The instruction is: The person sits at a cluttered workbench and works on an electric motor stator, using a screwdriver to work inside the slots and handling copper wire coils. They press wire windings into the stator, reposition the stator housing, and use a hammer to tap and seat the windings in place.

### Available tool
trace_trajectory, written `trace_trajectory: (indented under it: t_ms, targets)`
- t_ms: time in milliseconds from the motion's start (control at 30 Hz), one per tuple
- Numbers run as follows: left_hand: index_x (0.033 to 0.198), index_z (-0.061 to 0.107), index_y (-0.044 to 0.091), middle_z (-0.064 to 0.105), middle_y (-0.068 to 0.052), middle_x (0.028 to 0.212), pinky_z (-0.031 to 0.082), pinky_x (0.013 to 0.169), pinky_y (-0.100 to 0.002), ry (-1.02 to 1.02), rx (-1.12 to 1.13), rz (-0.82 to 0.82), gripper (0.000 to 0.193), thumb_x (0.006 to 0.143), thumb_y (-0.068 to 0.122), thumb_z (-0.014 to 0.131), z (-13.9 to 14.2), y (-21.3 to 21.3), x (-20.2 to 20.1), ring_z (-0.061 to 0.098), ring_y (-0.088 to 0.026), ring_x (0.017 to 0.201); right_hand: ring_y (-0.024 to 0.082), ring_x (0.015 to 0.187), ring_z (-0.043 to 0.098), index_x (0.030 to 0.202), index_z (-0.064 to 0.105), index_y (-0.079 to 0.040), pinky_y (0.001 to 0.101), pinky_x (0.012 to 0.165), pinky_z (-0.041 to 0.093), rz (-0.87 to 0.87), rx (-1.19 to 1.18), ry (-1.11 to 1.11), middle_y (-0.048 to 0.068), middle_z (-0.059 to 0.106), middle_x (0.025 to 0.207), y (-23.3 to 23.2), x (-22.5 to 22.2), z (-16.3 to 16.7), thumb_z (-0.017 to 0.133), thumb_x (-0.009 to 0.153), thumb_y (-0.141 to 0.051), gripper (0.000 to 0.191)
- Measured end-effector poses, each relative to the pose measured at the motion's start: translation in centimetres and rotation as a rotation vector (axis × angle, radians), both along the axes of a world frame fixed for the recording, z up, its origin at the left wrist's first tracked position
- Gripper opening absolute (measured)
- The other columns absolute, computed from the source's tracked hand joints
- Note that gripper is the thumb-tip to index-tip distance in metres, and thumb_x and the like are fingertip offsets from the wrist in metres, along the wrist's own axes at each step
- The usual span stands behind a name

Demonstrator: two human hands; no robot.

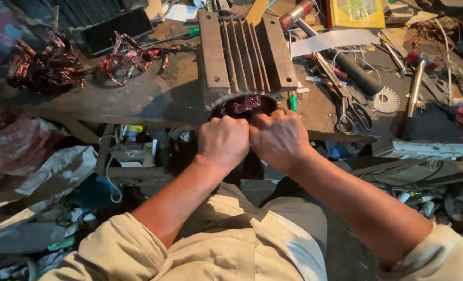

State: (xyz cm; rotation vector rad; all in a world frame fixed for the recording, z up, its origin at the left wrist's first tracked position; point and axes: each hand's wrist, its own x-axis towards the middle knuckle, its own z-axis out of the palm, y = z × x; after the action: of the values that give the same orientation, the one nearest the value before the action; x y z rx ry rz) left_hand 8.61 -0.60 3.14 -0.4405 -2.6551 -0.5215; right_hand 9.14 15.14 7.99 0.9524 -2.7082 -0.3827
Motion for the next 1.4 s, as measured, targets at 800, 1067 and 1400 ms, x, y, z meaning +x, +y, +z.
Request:
trace_trajectory:
  t_ms: [800,1067,1400]
  targets:
    - [0.153,0.041,0.000,0.039,-0.026,0.158,0.057,0.053,-0.048,-0.156,-0.117,-0.172,0.068,0.087,0.011,0.054,-7.4,-0.7,1.1,0.071,-0.033,0.062,0.037,0.083,0.072,0.143,0.036,0.011,0.0442,0.072,0.056,-0.287,-1.142,-0.069,0.019,0.073,0.095,0.5,-2.1,-6.4,0.089,0.084,-0.034,0.091]
    - [0.142,0.054,0.011,0.059,-0.007,0.139,0.055,0.048,-0.035,0.174,-0.294,-0.049,0.059,0.084,0.016,0.060,-6.9,-0.1,0.7,0.066,-0.023,0.079,0.032,0.086,0.076,0.142,0.046,0.002,0.0391,0.072,0.057,-0.187,-1.226,0.028,0.014,0.075,0.096,0.7,-2.8,-7.8,0.089,0.091,-0.023,0.072]
    - [0.152,0.049,0.009,0.048,-0.014,0.153,0.057,0.054,-0.041,0.002,-0.293,-0.108,0.062,0.091,0.016,0.056,-7.5,-0.3,0.6,0.065,-0.029,0.084,0.035,0.076,0.067,0.127,0.054,-0.001,0.0401,0.065,0.052,-0.155,-1.123,-0.050,0.015,0.065,0.087,1.9,-2.3,-5.3,0.083,0.087,-0.011,0.051]
